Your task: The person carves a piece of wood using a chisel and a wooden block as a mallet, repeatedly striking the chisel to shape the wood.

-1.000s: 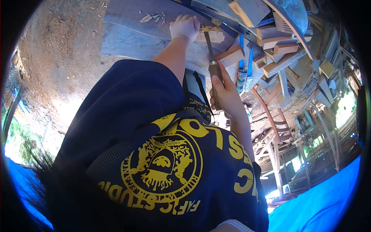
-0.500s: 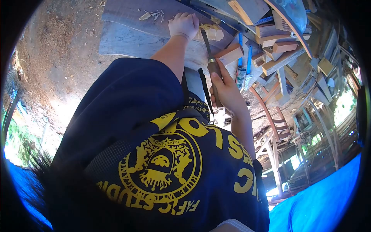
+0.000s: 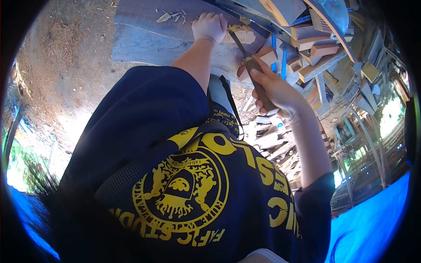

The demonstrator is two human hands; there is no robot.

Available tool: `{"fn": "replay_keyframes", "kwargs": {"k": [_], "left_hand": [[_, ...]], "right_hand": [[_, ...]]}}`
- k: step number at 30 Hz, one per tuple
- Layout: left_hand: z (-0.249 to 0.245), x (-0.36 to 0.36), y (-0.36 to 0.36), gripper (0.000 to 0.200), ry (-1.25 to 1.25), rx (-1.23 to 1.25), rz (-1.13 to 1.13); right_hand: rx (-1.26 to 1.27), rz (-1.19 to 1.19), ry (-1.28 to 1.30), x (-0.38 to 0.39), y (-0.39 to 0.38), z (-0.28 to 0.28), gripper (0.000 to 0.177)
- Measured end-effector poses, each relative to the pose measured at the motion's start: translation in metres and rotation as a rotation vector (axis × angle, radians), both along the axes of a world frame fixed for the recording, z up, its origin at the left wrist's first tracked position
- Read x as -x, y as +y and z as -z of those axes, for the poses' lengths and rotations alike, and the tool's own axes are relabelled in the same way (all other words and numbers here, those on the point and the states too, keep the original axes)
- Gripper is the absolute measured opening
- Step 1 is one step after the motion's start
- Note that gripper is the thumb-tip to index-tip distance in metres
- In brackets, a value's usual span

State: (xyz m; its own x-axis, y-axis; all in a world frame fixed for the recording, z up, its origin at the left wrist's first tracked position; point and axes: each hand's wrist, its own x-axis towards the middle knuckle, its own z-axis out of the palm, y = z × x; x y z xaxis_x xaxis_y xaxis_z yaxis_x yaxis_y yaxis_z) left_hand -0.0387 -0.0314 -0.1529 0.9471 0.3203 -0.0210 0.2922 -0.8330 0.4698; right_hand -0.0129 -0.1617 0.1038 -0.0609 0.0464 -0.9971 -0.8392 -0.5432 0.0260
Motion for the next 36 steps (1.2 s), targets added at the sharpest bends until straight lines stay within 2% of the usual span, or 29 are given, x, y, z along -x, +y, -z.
{"fn": "replay_keyframes", "kwargs": {"k": [2,4,5,6,7,9,12,13,15,17,20,22,24,26,27,28,29,30,31,33,34,36], "left_hand": [[-0.001,0.001,0.0,0.034,-0.011,-0.014,0.019],[0.0,-0.001,-0.001,0.034,-0.037,-0.027,0.042],[0.006,0.0,-0.001,0.035,-0.034,-0.019,0.037],[0.008,0.001,-0.002,0.035,-0.036,-0.015,0.031],[0.007,-0.001,-0.003,0.035,-0.059,-0.023,0.046],[0.0,-0.003,0.0,0.033,0.092,0.037,0.063],[-0.021,-0.002,0.009,0.023,0.168,0.044,0.139],[-0.036,0.001,0.014,0.023,0.16,0.033,0.156],[-0.071,0.007,0.03,0.029,-0.274,0.391,0.394],[-0.126,0.01,0.041,0.039,-0.49,0.646,0.662],[-0.198,0.017,0.026,0.045,-0.502,0.74,0.861],[-0.205,0.02,0.006,0.047,-0.491,0.751,0.865],[-0.2,0.02,-0.004,0.05,-0.478,0.764,0.869],[-0.191,0.011,-0.006,0.038,-0.392,0.857,0.741],[-0.193,0.006,-0.008,0.038,-0.393,0.855,0.762],[-0.196,0.001,-0.01,0.028,-0.303,0.907,0.704],[-0.197,-0.002,-0.01,0.018,-0.209,0.954,0.64],[-0.197,-0.004,-0.01,0.018,-0.206,0.946,0.647],[-0.196,-0.008,-0.009,0.015,-0.109,0.958,0.622],[-0.196,-0.016,-0.006,0.014,-0.016,0.958,0.607],[-0.194,-0.017,-0.006,0.014,-0.013,0.946,0.594],[-0.19,-0.022,-0.007,0.015,-0.021,0.934,0.586]], "right_hand": [[-0.005,0.029,0.002,-0.013,0.001,-0.004,0.055],[-0.098,0.172,0.073,-0.025,-0.004,-0.005,0.059],[-0.082,0.182,0.064,-0.029,-0.004,-0.006,0.048],[-0.087,0.198,0.045,-0.029,-0.004,-0.003,0.048],[-0.096,0.2,0.064,-0.029,-0.003,0.002,0.038],[-0.135,0.218,0.044,-0.025,0.006,0.001,0.025],[-0.176,0.275,-0.042,-0.02,0.014,0.002,0.027],[-0.212,0.26,-0.076,-0.02,0.011,0.004,0.028],[-0.2,0.258,-0.121,-0.017,0.007,0.001,0.029],[-0.183,0.262,-0.169,-0.013,0.002,0.0,0.03],[-0.247,0.336,-0.194,-0.004,-0.014,0.015,0.034],[-0.706,0.586,-0.148,0.008,-0.027,0.04,0.031],[-0.652,0.689,-0.221,0.021,-0.035,0.051,0.037],[-0.478,0.608,-0.246,0.033,-0.051,0.066,0.041],[-0.213,0.725,-0.354,0.046,-0.052,0.085,0.05],[-0.219,0.737,-0.362,0.064,-0.058,0.12,0.05],[0.181,0.485,-0.645,0.083,-0.067,0.162,0.061],[0.58,0.205,-0.896,0.095,-0.071,0.186,0.074],[0.573,0.215,-0.897,0.101,-0.068,0.188,0.074],[0.918,0.021,-0.746,0.114,-0.062,0.192,0.101],[0.915,0.032,-0.749,0.118,-0.063,0.194,0.101],[0.796,0.048,-0.664,0.122,-0.069,0.2,0.112]]}}
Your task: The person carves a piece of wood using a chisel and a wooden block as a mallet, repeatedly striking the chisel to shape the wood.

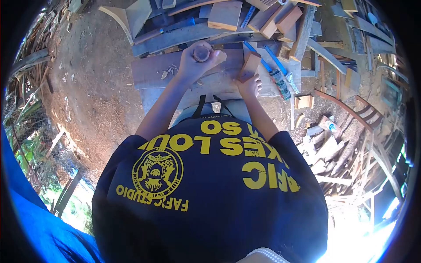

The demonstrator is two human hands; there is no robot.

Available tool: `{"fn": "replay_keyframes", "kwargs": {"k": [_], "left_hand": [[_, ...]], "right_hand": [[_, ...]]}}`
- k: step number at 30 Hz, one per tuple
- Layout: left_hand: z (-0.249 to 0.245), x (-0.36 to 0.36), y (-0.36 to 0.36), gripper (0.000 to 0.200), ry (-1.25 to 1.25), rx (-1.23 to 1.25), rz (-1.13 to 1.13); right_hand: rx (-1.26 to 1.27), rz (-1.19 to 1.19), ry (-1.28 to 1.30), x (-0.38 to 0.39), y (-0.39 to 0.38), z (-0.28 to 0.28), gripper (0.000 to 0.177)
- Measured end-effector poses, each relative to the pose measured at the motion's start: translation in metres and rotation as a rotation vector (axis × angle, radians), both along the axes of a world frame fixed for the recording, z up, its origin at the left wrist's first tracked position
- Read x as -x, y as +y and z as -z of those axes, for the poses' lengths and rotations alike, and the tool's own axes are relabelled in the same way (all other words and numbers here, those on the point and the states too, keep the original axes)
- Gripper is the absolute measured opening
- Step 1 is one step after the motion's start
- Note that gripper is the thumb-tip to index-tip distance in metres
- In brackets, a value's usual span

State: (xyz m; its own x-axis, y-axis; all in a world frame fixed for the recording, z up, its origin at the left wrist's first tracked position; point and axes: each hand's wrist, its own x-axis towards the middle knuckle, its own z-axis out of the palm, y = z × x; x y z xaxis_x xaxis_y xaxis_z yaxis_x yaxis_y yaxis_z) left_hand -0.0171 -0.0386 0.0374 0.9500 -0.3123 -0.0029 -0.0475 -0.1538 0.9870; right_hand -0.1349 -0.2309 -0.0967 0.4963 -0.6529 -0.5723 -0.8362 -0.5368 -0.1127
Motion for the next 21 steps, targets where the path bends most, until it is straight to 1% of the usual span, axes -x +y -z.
{"fn": "replay_keyframes", "kwargs": {"k": [1,2,4,5,7,8,10,11,13,14,15,16,17,18,19,20,21], "left_hand": [[0.003,-0.001,0.0,0.014,0.037,0.025,-0.029],[0.005,-0.002,0.0,0.013,0.074,0.048,-0.059],[0.002,-0.005,0.0,0.013,0.09,0.055,-0.09],[0.001,-0.007,0.0,0.013,0.115,0.066,-0.12],[0.005,-0.009,0.003,0.012,0.114,0.074,-0.111],[0.007,-0.01,0.005,0.011,0.121,0.084,-0.102],[0.003,-0.009,0.004,0.011,0.087,0.07,-0.093],[0.001,-0.007,0.003,0.011,0.061,0.053,-0.08],[0.009,-0.003,0.0,0.011,0.06,0.061,-0.094],[0.014,-0.003,-0.001,0.011,0.063,0.065,-0.101],[0.011,-0.004,-0.002,0.011,0.054,0.073,-0.112],[0.008,-0.002,-0.002,0.011,0.105,0.139,-0.076],[0.006,-0.002,-0.002,0.014,0.155,0.205,-0.041],[0.008,-0.002,-0.002,0.014,0.147,0.214,-0.056],[0.013,-0.001,-0.001,0.014,0.116,0.187,-0.045],[0.017,0.0,0.001,0.015,0.086,0.16,-0.031],[0.019,0.002,0.003,0.015,0.078,0.169,-0.039]], "right_hand": [[0.019,-0.037,-0.038,0.004,-0.003,0.006,0.107],[0.017,-0.038,-0.047,0.009,-0.006,0.013,0.107],[-0.048,-0.058,-0.268,0.017,-0.01,0.028,0.094],[-0.051,-0.058,-0.275,0.019,-0.014,0.03,0.094],[-0.343,0.113,-0.516,0.019,-0.016,0.016,0.083],[-0.342,0.107,-0.524,0.018,-0.016,0.006,0.083],[-0.834,0.454,-0.506,0.006,-0.01,-0.056,0.069],[-0.833,0.443,-0.508,0.005,-0.01,-0.072,0.069],[-1.038,0.309,-0.661,0.004,-0.009,-0.103,0.067],[-1.036,0.295,-0.664,0.006,-0.005,-0.122,0.067],[-1.006,0.135,-0.874,0.007,0.005,-0.147,0.071],[-0.969,-0.032,-1.078,0.008,0.014,-0.174,0.076],[-0.913,-0.165,-1.129,0.007,0.018,-0.205,0.079],[-0.857,-0.299,-1.177,0.007,0.022,-0.226,0.083],[-0.749,-0.467,-1.171,0.005,0.022,-0.236,0.088],[-0.813,-0.44,-1.242,0.006,0.032,-0.249,0.089],[-0.705,-0.485,-1.269,0.011,0.04,-0.229,0.089]]}}
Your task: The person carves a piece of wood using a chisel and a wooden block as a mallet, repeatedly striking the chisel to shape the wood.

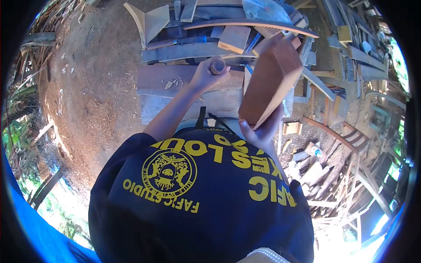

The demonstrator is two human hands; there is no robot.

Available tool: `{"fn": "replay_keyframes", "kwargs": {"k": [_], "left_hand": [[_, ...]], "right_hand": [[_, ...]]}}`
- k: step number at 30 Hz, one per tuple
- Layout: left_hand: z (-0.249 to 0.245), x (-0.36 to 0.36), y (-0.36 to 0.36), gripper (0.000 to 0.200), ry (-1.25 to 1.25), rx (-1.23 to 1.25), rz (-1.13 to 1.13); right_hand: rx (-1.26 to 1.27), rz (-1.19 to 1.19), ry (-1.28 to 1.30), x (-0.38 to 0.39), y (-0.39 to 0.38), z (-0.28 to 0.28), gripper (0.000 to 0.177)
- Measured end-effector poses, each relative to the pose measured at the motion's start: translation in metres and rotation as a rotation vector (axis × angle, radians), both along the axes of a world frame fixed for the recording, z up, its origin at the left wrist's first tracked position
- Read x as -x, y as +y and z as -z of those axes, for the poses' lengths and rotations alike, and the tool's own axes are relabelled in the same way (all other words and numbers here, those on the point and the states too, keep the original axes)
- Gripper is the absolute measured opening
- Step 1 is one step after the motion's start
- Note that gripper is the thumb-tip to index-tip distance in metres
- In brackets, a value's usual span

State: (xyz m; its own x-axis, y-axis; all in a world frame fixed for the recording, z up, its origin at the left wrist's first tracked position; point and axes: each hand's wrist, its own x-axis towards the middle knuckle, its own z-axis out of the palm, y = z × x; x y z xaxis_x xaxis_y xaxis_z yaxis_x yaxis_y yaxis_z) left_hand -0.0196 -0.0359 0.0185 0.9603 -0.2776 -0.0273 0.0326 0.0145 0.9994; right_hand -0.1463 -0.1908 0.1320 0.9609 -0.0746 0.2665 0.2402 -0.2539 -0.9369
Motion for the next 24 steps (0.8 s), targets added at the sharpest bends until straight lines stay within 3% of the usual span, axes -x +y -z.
{"fn": "replay_keyframes", "kwargs": {"k": [1,2,3,5,6,7,9,11,13,15,17,18,21,22,24], "left_hand": [[-0.002,0.001,0.0,0.015,-0.033,0.051,0.044],[-0.002,0.003,0.001,0.017,-0.057,0.089,0.097],[0.002,0.003,0.002,0.017,-0.074,0.1,0.09],[0.011,0.005,0.005,0.026,0.031,0.139,0.145],[0.009,0.006,0.003,0.017,0.093,0.101,0.107],[0.007,0.007,0.002,0.017,0.09,0.105,0.101],[0.004,0.006,-0.001,0.02,-0.099,0.001,0.044],[-0.018,0.008,0.002,0.015,-0.065,-0.075,0.033],[-0.022,0.007,0.002,0.018,-0.058,-0.039,0.037],[-0.012,0.007,0.005,0.015,-0.068,-0.043,0.038],[0.005,0.011,0.004,0.02,0.012,0.23,0.13],[-0.012,0.014,0.005,0.015,0.045,0.295,0.081],[-0.003,0.014,0.0,0.016,-0.036,0.28,0.06],[-0.005,0.012,0.001,0.016,-0.037,0.281,0.039],[-0.009,0.011,0.004,0.02,-0.038,-0.013,0.055]], "right_hand": [[0.107,0.031,-0.061,-0.005,0.012,0.005,0.089],[0.315,0.011,0.346,-0.007,0.013,0.003,0.084],[0.328,0.008,0.329,-0.016,0.015,-0.011,0.084],[0.345,-0.115,0.619,-0.025,0.02,-0.039,0.084],[0.408,-0.057,0.519,-0.025,0.02,-0.052,0.073],[0.413,-0.062,0.516,-0.025,0.015,-0.06,0.073],[0.372,0.016,0.023,-0.026,0.004,-0.075,0.062],[-0.115,0.055,-0.111,-0.027,0.018,-0.103,0.046],[-0.206,-0.071,-0.121,-0.017,0.001,-0.071,0.056],[0.332,0.011,-0.07,-0.012,0.002,-0.017,0.067],[0.581,-0.023,0.568,-0.016,0.031,-0.028,0.074],[0.535,-0.039,0.622,-0.021,0.034,-0.039,0.073],[0.455,-0.066,0.603,-0.024,0.027,-0.062,0.07],[0.61,-0.031,0.449,-0.02,0.02,-0.068,0.069],[0.353,0.052,0.051,-0.01,0.008,-0.079,0.079]]}}
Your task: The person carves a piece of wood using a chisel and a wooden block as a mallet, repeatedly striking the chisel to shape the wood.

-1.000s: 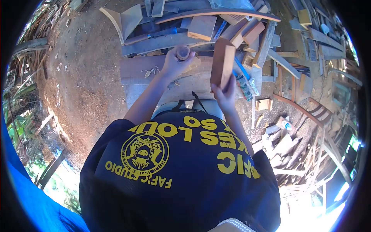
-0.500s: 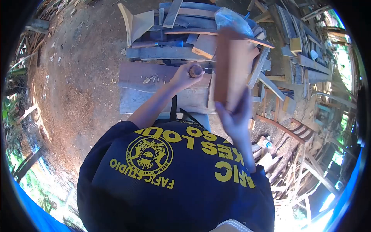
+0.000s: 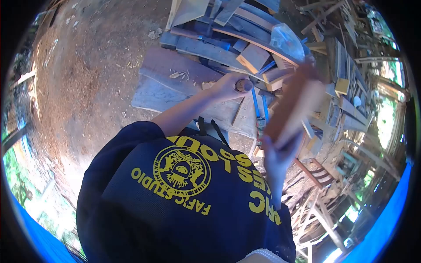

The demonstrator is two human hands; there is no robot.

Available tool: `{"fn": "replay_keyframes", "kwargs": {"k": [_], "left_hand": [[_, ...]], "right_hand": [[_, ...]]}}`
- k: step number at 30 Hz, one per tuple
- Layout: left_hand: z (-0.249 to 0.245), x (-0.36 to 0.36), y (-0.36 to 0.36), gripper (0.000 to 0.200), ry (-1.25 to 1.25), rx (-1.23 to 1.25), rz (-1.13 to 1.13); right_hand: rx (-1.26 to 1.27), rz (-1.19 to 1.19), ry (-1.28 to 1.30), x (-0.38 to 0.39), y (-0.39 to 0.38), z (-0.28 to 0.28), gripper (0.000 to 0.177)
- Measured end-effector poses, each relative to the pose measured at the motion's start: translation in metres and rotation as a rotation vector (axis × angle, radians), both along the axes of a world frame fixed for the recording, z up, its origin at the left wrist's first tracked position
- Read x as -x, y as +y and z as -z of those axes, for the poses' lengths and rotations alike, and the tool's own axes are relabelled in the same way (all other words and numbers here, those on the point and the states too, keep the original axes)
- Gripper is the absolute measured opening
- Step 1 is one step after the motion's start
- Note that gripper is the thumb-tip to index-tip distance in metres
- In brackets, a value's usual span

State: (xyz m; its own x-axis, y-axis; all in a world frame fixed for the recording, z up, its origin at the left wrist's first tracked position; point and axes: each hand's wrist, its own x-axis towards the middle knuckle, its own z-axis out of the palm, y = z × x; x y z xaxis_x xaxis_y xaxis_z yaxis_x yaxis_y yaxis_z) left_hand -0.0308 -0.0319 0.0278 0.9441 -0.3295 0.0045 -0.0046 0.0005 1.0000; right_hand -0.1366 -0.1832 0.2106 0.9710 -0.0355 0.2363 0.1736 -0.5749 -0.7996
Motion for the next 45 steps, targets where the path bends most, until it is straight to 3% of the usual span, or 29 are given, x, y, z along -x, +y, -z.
{"fn": "replay_keyframes", "kwargs": {"k": [1,2,4,5,7,9,11,13,15,17,18,19,21,22,24,27,28,29,33,34,37,38,40,43,44,45], "left_hand": [[-0.001,0.001,0.001,0.02,0.01,0.002,-0.022],[-0.001,0.002,0.001,0.021,-0.008,-0.009,-0.021],[0.0,0.001,0.0,0.026,-0.039,0.01,-0.031],[0.004,0.001,-0.003,0.026,-0.027,0.018,-0.049],[0.006,0.003,-0.006,0.03,-0.102,0.216,-0.12],[0.0,0.002,0.004,0.034,-0.094,0.216,-0.155],[-0.001,0.007,0.001,0.033,-0.099,0.018,-0.132],[0.003,0.006,0.0,0.033,-0.131,-0.016,-0.136],[0.008,0.008,-0.002,0.032,-0.144,-0.053,-0.138],[0.009,0.007,-0.003,0.031,-0.161,-0.069,-0.147],[0.011,0.008,-0.003,0.031,-0.159,-0.068,-0.147],[0.012,0.008,-0.004,0.031,-0.192,-0.078,-0.172],[0.013,0.006,-0.003,0.031,-0.226,-0.082,-0.202],[0.01,0.009,-0.001,0.031,-0.217,-0.05,-0.191],[0.01,0.009,0.002,0.031,-0.208,-0.024,-0.196],[0.011,0.005,-0.003,0.031,-0.24,-0.092,-0.201],[0.011,0.006,-0.004,0.031,-0.25,-0.087,-0.213],[0.013,0.008,-0.005,0.031,-0.253,-0.083,-0.224],[0.013,0.009,-0.005,0.031,-0.237,-0.086,-0.209],[0.012,0.009,-0.005,0.031,-0.235,-0.084,-0.2],[0.008,0.009,-0.002,0.029,-0.211,-0.063,-0.196],[0.006,0.01,0.0,0.029,-0.181,-0.044,-0.186],[0.005,0.008,0.002,0.028,-0.197,-0.042,-0.203],[0.004,0.007,0.0,0.028,-0.235,-0.064,-0.202],[0.006,0.009,-0.001,0.028,-0.242,-0.104,-0.195],[0.006,0.009,-0.001,0.028,-0.236,-0.104,-0.197]], "right_hand": [[-0.415,0.055,-0.042,0.006,0.002,0.004,0.069],[-0.413,0.037,-0.029,0.006,-0.009,0.022,0.069],[-0.72,-0.335,-0.223,0.003,-0.04,0.061,0.049],[-0.716,-0.349,-0.204,0.002,-0.025,0.067,0.049],[0.362,0.142,0.462,0.005,0.013,0.084,0.055],[0.338,0.091,0.446,-0.007,0.022,0.059,0.065],[0.309,0.065,0.449,0.002,0.011,0.047,0.074],[0.478,0.039,0.212,0.005,-0.012,0.046,0.074],[-0.103,-0.035,0.089,0.007,-0.016,0.028,0.043],[-0.117,-0.42,-0.12,-0.006,-0.053,0.025,0.039],[-0.536,-0.556,0.013,-0.005,-0.071,0.039,0.057],[-0.534,-0.555,0.014,-0.005,-0.036,0.042,0.057],[0.709,0.102,0.386,-0.003,0.036,0.055,0.055],[0.715,0.111,0.393,-0.004,0.039,0.048,0.055],[0.392,0.087,0.582,-0.01,0.043,0.041,0.062],[0.401,0.048,0.513,-0.009,0.031,0.03,0.064],[0.345,0.136,0.408,-0.002,0.022,0.031,0.046],[0.346,0.13,0.411,-0.001,0.018,0.024,0.046],[-0.168,-0.322,0.091,-0.008,0.019,-0.016,0.061],[-0.169,-0.319,0.089,-0.004,0.02,-0.002,0.061],[0.708,0.184,0.391,0.009,0.029,0.072,0.076],[0.705,0.188,0.389,0.006,0.03,0.066,0.076],[0.356,0.176,0.643,-0.008,0.046,0.036,0.083],[0.185,0.204,0.732,-0.007,0.019,0.021,0.088],[0.189,0.277,0.526,0.002,0.013,0.016,0.086],[-0.012,0.209,0.238,0.02,-0.021,0.033,0.076]]}}
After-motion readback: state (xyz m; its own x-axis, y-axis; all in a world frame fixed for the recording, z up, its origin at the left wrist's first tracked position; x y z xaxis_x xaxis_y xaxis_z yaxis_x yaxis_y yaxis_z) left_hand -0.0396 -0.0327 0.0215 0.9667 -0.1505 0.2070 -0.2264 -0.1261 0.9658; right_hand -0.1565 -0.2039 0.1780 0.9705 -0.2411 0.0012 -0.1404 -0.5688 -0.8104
